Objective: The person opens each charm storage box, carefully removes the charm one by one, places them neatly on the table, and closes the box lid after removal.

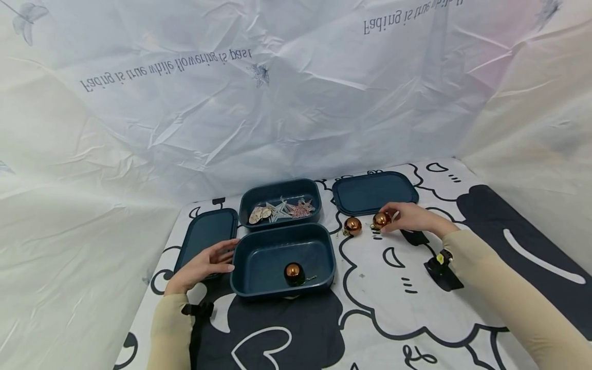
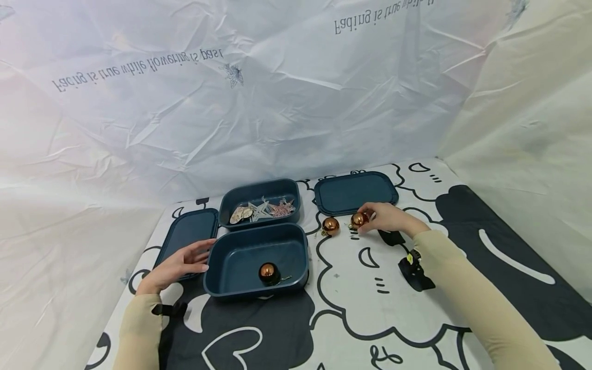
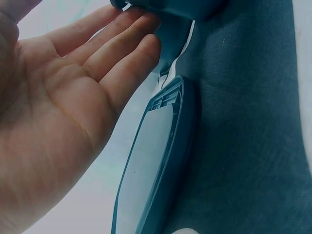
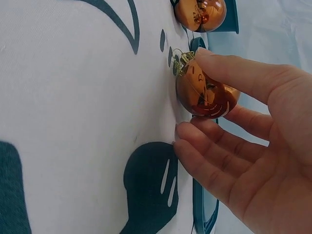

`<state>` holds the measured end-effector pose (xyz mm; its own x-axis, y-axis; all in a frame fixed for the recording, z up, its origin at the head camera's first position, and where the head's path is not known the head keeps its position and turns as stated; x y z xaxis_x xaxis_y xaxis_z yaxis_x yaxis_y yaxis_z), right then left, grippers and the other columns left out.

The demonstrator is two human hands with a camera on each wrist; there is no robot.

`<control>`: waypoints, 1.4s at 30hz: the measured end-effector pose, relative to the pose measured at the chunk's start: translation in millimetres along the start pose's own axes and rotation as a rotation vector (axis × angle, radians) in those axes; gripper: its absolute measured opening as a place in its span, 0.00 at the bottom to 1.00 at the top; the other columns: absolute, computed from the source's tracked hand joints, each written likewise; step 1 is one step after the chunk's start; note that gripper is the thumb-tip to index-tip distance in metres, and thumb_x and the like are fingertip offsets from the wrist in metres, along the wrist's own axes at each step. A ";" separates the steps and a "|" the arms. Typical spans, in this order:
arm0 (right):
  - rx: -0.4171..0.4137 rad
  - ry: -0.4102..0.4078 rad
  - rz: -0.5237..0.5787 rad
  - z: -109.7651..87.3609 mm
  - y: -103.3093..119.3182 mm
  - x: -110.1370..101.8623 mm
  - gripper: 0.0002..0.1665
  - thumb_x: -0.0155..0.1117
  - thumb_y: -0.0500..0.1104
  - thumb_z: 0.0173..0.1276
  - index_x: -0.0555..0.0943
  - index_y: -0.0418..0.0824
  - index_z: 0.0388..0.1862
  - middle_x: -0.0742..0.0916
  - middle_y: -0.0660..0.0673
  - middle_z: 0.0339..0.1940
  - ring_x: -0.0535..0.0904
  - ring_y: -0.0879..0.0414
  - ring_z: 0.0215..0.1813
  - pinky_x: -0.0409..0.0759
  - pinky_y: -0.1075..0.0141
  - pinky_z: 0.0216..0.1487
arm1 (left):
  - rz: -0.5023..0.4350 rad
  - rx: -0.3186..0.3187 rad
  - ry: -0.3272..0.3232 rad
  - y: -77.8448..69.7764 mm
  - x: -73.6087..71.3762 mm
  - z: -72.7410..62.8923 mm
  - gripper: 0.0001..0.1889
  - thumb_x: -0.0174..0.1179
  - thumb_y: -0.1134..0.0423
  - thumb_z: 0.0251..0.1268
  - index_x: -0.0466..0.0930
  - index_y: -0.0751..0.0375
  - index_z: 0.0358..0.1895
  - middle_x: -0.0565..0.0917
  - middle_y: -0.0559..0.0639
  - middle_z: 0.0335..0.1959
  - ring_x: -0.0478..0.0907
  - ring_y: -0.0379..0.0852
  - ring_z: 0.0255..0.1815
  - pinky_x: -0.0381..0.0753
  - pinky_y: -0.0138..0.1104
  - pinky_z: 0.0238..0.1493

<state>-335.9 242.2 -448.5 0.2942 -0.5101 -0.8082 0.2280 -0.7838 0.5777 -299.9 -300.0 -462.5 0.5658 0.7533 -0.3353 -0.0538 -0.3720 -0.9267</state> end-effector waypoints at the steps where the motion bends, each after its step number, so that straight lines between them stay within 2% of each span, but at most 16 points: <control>1: 0.002 0.001 0.000 -0.2 -0.1 -0.2 0.37 0.75 0.54 0.63 0.76 0.33 0.64 0.84 0.40 0.50 0.80 0.46 0.50 0.81 0.52 0.47 | 0.000 0.000 0.001 0.0 0.1 0.0 0.41 0.66 0.62 0.69 0.54 0.58 0.81 0.56 0.58 0.80 0.55 0.60 0.78 0.73 0.42 0.67; 5: -0.001 0.001 -0.002 -1.0 0.4 -1.1 0.37 0.75 0.53 0.63 0.76 0.33 0.64 0.84 0.40 0.50 0.80 0.45 0.49 0.81 0.53 0.46 | -0.011 0.002 0.000 0.3 0.4 0.0 0.42 0.67 0.62 0.68 0.54 0.58 0.80 0.56 0.57 0.80 0.55 0.60 0.79 0.72 0.43 0.67; 11: -0.002 0.007 -0.001 -1.5 1.9 -1.6 0.38 0.75 0.54 0.63 0.76 0.32 0.64 0.84 0.39 0.50 0.80 0.45 0.50 0.81 0.52 0.46 | -0.006 0.009 -0.005 0.0 -0.1 0.1 0.41 0.66 0.63 0.69 0.55 0.57 0.80 0.56 0.58 0.80 0.55 0.60 0.78 0.73 0.40 0.66; 17: 0.000 0.014 0.009 -1.5 2.4 -1.5 0.38 0.75 0.54 0.63 0.76 0.32 0.64 0.83 0.38 0.51 0.80 0.45 0.50 0.81 0.53 0.46 | 0.010 0.030 0.007 -0.2 0.0 0.7 0.41 0.65 0.64 0.70 0.53 0.60 0.80 0.55 0.63 0.80 0.54 0.64 0.78 0.74 0.39 0.65; 28: -0.002 0.032 0.012 1.5 -2.3 -0.1 0.40 0.75 0.55 0.63 0.75 0.33 0.66 0.84 0.40 0.51 0.81 0.46 0.51 0.81 0.51 0.48 | -0.012 -0.007 -0.002 -0.3 0.3 -0.7 0.42 0.67 0.61 0.68 0.54 0.58 0.81 0.56 0.58 0.80 0.55 0.61 0.78 0.71 0.49 0.68; 35: -0.002 0.041 0.012 1.4 -3.1 -1.0 0.41 0.75 0.56 0.62 0.74 0.34 0.67 0.83 0.39 0.52 0.81 0.45 0.52 0.82 0.50 0.49 | -0.003 0.004 0.003 -1.1 1.7 -0.8 0.41 0.66 0.62 0.69 0.54 0.58 0.80 0.55 0.60 0.80 0.55 0.63 0.78 0.72 0.46 0.67; 42: -0.010 0.045 0.011 3.0 -4.0 -1.1 0.42 0.75 0.56 0.62 0.74 0.35 0.67 0.83 0.38 0.54 0.80 0.44 0.53 0.81 0.50 0.49 | -0.002 0.001 0.002 -1.5 1.1 -0.6 0.41 0.67 0.61 0.69 0.54 0.58 0.80 0.56 0.60 0.80 0.55 0.63 0.78 0.72 0.47 0.68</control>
<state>-339.9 244.8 -450.3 0.3376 -0.5021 -0.7962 0.2335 -0.7747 0.5876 -298.7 -298.9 -461.3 0.5676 0.7528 -0.3333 -0.0541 -0.3699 -0.9275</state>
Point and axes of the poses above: each hand's wrist, its own z-axis towards the middle knuckle, its own x-axis out of the palm, y = z × x, the point moved 5 cm from there along z, towards the middle knuckle
